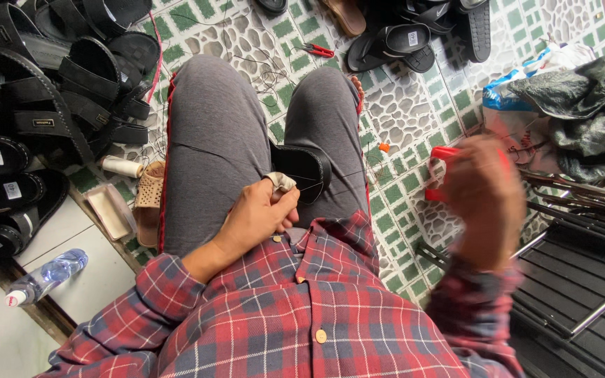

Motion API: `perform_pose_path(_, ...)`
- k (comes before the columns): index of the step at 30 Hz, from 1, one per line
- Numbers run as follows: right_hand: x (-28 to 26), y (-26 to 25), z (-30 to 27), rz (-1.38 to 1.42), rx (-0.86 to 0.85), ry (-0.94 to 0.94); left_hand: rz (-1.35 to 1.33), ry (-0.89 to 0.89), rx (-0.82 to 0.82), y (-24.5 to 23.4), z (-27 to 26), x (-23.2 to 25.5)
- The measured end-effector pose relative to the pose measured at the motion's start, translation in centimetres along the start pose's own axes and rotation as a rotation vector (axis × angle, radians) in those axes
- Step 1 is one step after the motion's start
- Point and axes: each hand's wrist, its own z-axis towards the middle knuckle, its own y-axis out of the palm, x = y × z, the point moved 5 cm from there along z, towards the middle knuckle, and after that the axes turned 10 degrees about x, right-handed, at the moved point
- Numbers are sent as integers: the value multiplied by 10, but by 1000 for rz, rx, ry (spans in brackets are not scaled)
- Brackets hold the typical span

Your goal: The person sits on the floor and sews a black sandal using a needle and thread. They hold the sandal on their lap and repeatedly push the needle through the sole and upper strap, pulling the thread tight to secure the stitching.

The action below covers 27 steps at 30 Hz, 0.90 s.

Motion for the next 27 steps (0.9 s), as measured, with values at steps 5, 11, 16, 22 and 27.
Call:
perform_pose_path(5, 121, -137, 47, 998, 550, 562, 109, 807, 219, -11, -13, 30)
perform_pose_path(11, 45, 10, 5, 297, 402, 212, 586, 1170, 286, 14, 11, 0)
perform_pose_path(16, 38, 122, -42, -299, -167, -267, 214, 827, 25, 8, 19, 5)
perform_pose_path(22, 35, 126, -21, -22, -394, 60, -910, 390, -257, -26, 18, 39)
perform_pose_path(27, 43, 138, -27, 259, -444, 411, -949, 263, -119, -8, 85, 53)
